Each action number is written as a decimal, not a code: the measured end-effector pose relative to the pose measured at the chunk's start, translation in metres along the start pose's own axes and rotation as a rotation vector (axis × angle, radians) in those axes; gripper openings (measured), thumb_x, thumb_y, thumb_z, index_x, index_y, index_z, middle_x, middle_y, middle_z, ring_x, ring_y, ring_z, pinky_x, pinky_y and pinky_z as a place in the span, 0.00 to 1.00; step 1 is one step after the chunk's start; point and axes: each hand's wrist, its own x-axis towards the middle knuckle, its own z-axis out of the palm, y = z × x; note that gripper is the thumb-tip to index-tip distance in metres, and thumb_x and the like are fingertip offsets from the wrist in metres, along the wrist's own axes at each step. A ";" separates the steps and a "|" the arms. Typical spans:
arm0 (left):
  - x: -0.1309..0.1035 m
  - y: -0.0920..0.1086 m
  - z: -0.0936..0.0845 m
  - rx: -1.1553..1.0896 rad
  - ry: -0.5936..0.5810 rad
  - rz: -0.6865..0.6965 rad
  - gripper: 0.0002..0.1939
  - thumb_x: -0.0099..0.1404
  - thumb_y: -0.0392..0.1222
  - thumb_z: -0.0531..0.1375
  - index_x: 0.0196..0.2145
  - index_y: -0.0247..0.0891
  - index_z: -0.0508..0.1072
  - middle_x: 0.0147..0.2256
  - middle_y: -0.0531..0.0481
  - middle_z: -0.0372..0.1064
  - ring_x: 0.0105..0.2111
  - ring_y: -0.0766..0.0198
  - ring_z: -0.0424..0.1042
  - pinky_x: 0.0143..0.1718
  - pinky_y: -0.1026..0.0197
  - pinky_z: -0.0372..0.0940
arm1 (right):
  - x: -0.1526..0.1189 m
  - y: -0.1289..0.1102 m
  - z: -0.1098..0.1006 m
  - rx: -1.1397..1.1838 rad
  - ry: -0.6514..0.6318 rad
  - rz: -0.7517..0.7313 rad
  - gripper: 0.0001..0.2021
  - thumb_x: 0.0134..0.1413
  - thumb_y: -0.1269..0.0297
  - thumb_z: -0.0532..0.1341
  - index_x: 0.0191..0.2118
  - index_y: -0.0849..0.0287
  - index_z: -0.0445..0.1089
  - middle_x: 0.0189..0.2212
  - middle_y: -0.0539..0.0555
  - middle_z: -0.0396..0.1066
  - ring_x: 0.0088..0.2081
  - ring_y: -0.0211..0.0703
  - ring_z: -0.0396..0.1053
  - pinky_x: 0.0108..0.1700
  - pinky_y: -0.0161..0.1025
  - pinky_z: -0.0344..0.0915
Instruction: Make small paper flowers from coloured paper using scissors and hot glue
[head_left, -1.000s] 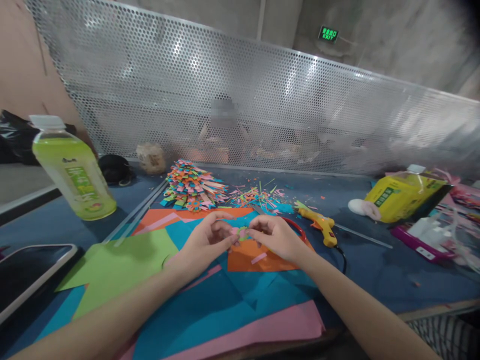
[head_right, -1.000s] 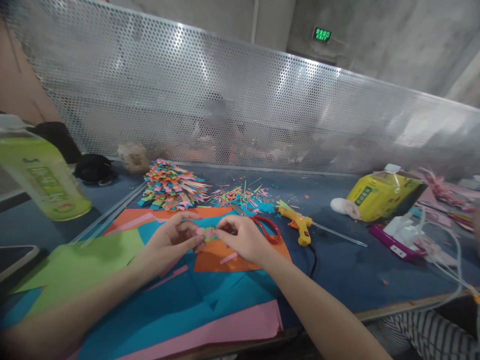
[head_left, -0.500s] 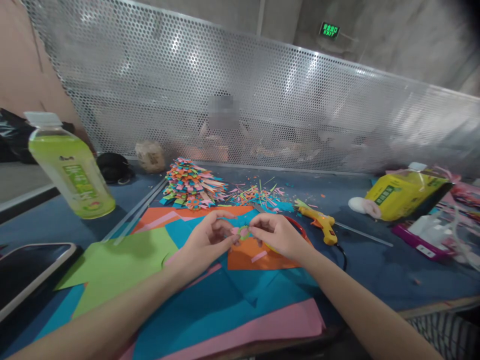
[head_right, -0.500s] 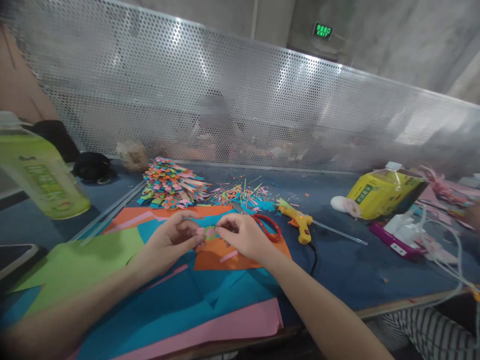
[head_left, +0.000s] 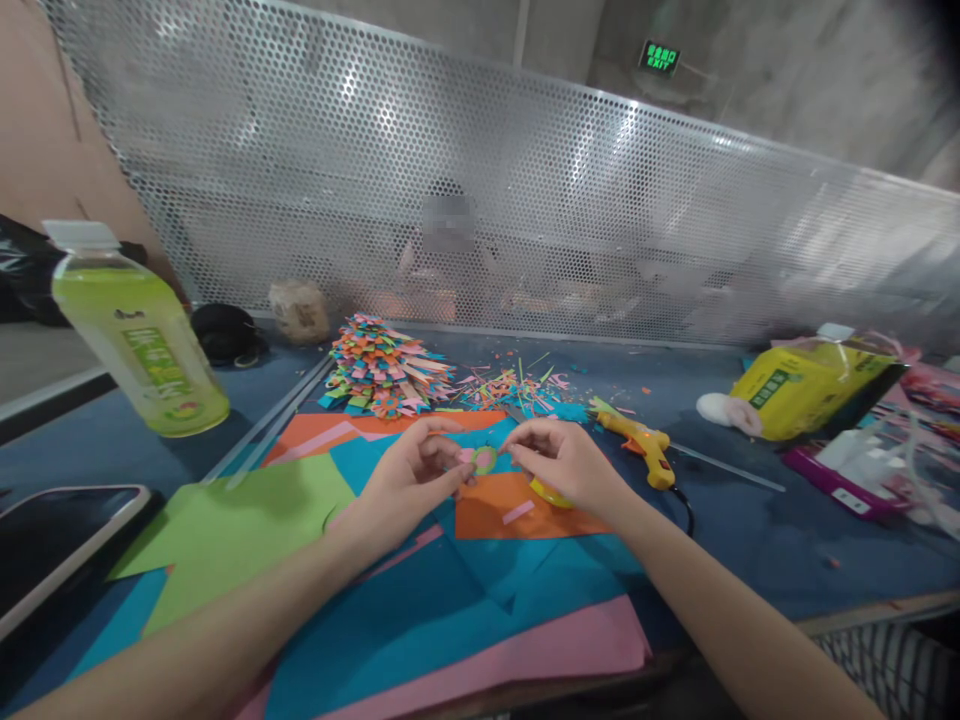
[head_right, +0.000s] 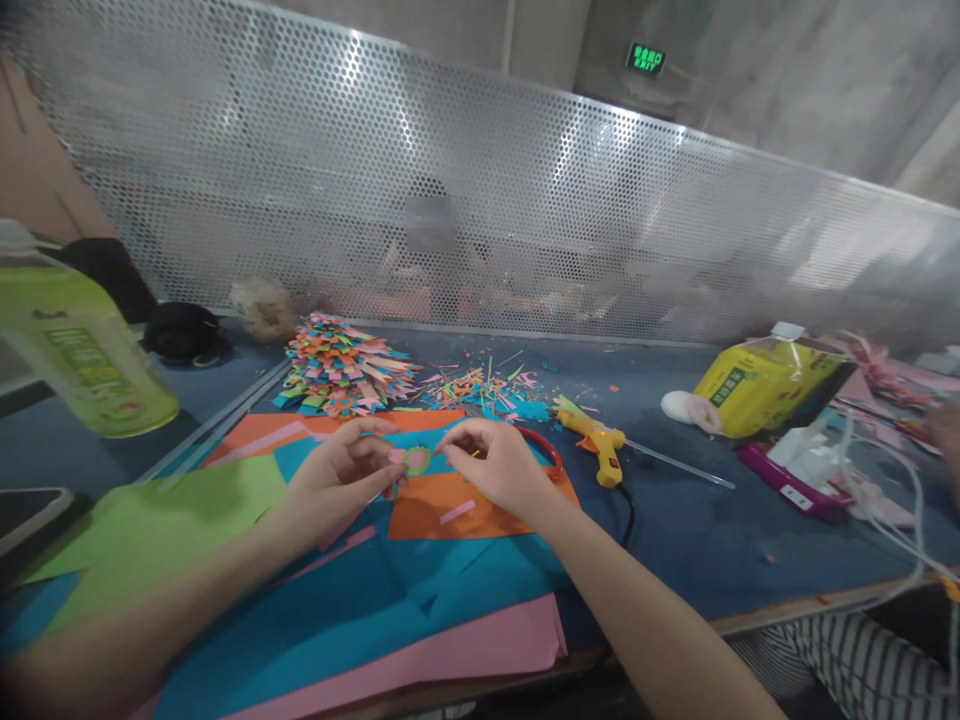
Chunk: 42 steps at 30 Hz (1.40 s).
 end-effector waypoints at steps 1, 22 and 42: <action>0.000 0.000 0.000 -0.004 0.002 -0.008 0.16 0.53 0.40 0.61 0.39 0.39 0.61 0.25 0.57 0.66 0.23 0.70 0.67 0.25 0.67 0.62 | 0.001 0.000 -0.002 -0.002 0.021 0.009 0.05 0.46 0.66 0.56 0.27 0.60 0.68 0.21 0.50 0.67 0.23 0.35 0.65 0.26 0.33 0.62; 0.006 -0.001 -0.021 0.640 0.119 0.203 0.12 0.50 0.40 0.60 0.35 0.41 0.66 0.27 0.53 0.69 0.29 0.64 0.67 0.28 0.66 0.59 | 0.010 0.016 -0.008 0.260 0.121 0.099 0.06 0.40 0.65 0.63 0.27 0.61 0.67 0.21 0.50 0.70 0.24 0.38 0.70 0.31 0.36 0.67; -0.009 0.008 -0.004 0.943 0.069 0.588 0.11 0.59 0.40 0.56 0.41 0.41 0.65 0.33 0.52 0.72 0.35 0.66 0.70 0.37 0.64 0.65 | 0.000 0.004 0.010 0.671 -0.188 0.246 0.11 0.37 0.67 0.67 0.32 0.60 0.69 0.28 0.51 0.75 0.30 0.37 0.72 0.28 0.30 0.66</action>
